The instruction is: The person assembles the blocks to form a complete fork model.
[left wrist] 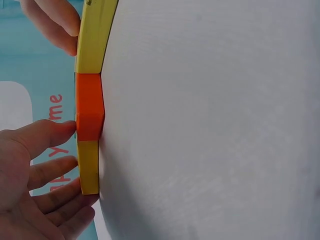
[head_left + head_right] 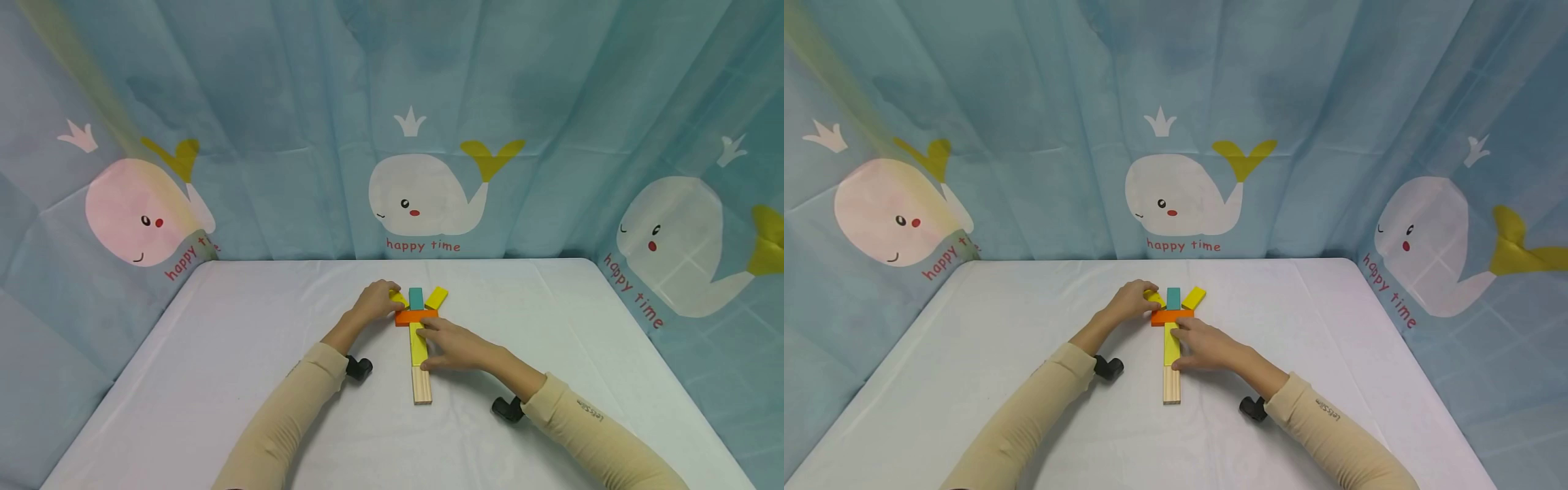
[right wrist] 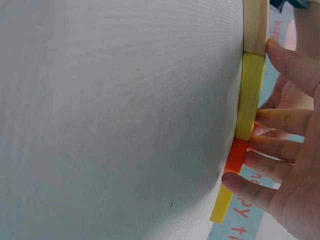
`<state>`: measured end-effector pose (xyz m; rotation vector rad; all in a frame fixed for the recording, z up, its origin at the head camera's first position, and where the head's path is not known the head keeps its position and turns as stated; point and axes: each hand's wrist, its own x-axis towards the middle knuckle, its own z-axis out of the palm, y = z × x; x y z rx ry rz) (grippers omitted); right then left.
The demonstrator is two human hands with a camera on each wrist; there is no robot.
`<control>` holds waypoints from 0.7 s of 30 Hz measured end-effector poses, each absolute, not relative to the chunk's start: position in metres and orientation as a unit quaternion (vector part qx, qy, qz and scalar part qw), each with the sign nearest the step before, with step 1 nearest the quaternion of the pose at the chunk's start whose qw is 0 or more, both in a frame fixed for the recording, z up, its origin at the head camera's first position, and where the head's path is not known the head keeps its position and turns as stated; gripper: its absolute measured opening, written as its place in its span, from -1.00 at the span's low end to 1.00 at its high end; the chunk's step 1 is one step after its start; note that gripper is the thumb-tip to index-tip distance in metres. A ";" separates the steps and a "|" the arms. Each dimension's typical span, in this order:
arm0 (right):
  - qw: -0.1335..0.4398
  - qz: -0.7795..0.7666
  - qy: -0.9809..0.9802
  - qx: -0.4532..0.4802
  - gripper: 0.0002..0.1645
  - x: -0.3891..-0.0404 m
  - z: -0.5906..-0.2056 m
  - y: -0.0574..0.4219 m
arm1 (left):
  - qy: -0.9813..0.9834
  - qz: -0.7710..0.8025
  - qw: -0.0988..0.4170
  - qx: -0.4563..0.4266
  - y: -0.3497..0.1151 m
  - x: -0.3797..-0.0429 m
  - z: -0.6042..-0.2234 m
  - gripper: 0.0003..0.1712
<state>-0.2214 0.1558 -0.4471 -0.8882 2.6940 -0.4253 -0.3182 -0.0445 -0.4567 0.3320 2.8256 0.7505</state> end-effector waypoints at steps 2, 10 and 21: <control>0.136 -0.148 0.930 -0.307 -0.13 -0.221 -0.447 0.156 | 0.956 0.253 0.100 0.113 -0.045 -0.318 -0.456 -0.45; 0.136 -0.145 0.931 -0.308 -0.15 -0.222 -0.446 0.155 | 0.957 0.245 0.099 0.117 -0.045 -0.319 -0.457 -0.46; 0.136 -0.142 0.932 -0.305 -0.13 -0.222 -0.448 0.155 | 0.958 0.244 0.098 0.119 -0.046 -0.319 -0.457 -0.47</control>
